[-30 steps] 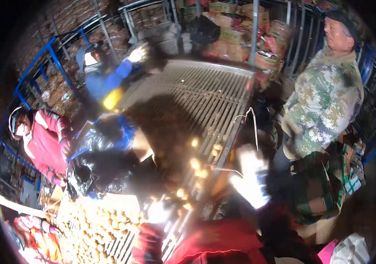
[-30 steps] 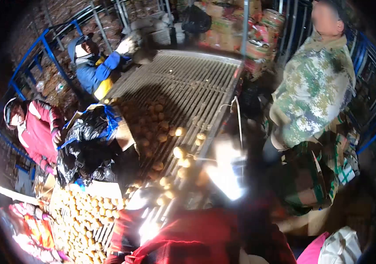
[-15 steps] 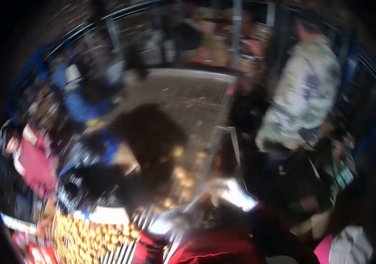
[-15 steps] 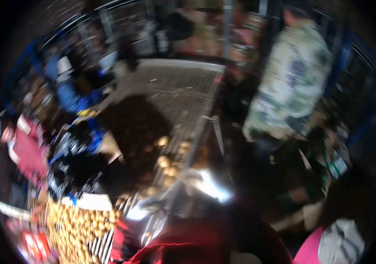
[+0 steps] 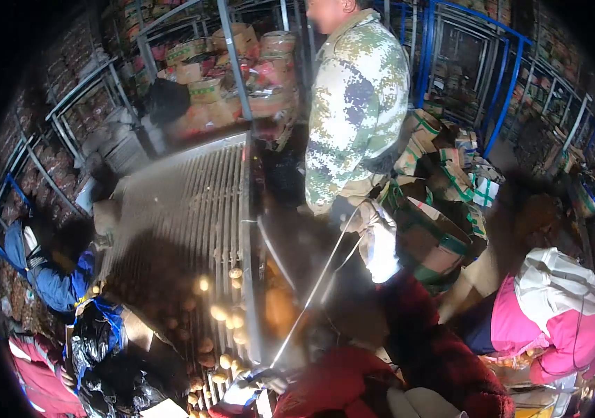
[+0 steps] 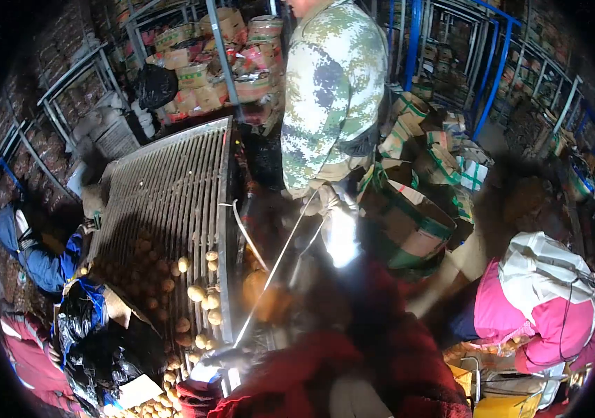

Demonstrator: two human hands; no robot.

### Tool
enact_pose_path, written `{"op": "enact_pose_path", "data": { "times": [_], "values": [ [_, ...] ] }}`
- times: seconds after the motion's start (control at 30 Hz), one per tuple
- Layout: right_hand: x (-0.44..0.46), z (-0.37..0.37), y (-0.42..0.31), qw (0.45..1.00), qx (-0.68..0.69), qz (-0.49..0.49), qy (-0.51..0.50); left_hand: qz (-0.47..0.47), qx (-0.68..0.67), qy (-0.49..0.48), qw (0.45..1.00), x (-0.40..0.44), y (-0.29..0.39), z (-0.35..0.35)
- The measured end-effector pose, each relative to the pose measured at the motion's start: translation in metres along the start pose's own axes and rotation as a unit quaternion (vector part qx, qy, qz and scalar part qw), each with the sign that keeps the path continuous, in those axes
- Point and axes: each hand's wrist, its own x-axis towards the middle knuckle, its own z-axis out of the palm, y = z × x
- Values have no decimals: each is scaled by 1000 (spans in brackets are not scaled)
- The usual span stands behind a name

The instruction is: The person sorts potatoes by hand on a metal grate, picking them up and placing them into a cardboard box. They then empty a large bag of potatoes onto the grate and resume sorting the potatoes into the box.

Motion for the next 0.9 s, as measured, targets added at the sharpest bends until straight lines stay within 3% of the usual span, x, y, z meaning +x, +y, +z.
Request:
{"op": "enact_pose_path", "data": {
  "times": [0.2, 0.27, 0.33, 0.37, 0.4, 0.43, 0.47, 0.5, 0.53, 0.57, 0.6, 0.63, 0.67, 0.7, 0.73, 0.77, 0.8, 0.83, 0.9],
  "values": [
    [12, -38, -8, 984, -150, -73, 62, 1, -53, -39, 998, 7, -8, -27],
    [8, -44, -10, 992, -38, -33, 116, 8, -108, -95, 990, 16, -20, -57],
    [9, -75, 2, 945, -313, -74, 60, 29, -161, -203, 966, 30, -32, -99],
    [-1, -70, 2, 789, -570, -226, 33, 30, -191, -280, 940, 39, -36, -124],
    [-14, -58, 0, 543, -762, -353, 2, 27, -212, -359, 909, 44, -28, -110],
    [-27, -46, 0, 473, -768, -432, -31, 30, -167, -227, 959, 32, -12, -101],
    [-43, -29, 6, 536, -756, -374, -31, 5, -138, -154, 978, 27, 14, -59],
    [-59, 0, 0, 607, -720, -325, -93, -10, -99, -105, 989, 20, 30, -29],
    [-75, 21, 3, 651, -676, -314, -145, -38, -85, -99, 991, 18, 43, -12],
    [-88, 25, 25, 659, -613, -398, -176, 13, 50, -35, 998, 8, 47, 22],
    [-115, 25, 47, 723, -556, -302, -276, 65, 180, 42, 981, -2, 54, 62],
    [-132, 46, 48, 840, -343, 92, -411, 172, 274, 29, 946, 7, 38, 53],
    [-156, 43, 83, 865, -230, 92, -435, 268, 369, 26, 890, 9, 20, 41],
    [-181, 41, 119, 874, -113, 99, -462, 348, 567, 17, 746, -3, 41, 85],
    [-207, 37, 152, 832, 176, 269, -452, 355, 660, 27, 661, -8, 57, 115],
    [-235, 21, 173, 765, 322, 360, -426, 363, 740, 40, 565, -13, 72, 145],
    [-256, 19, 178, 673, 448, 448, -381, 300, 626, 76, 716, -19, 71, 155],
    [-247, 29, 151, 660, 419, 529, -330, 239, 479, 108, 838, -21, 72, 161],
    [-204, 37, 108, 690, 170, 580, -399, 198, 261, 183, 927, -22, 79, 159]
  ]
}}
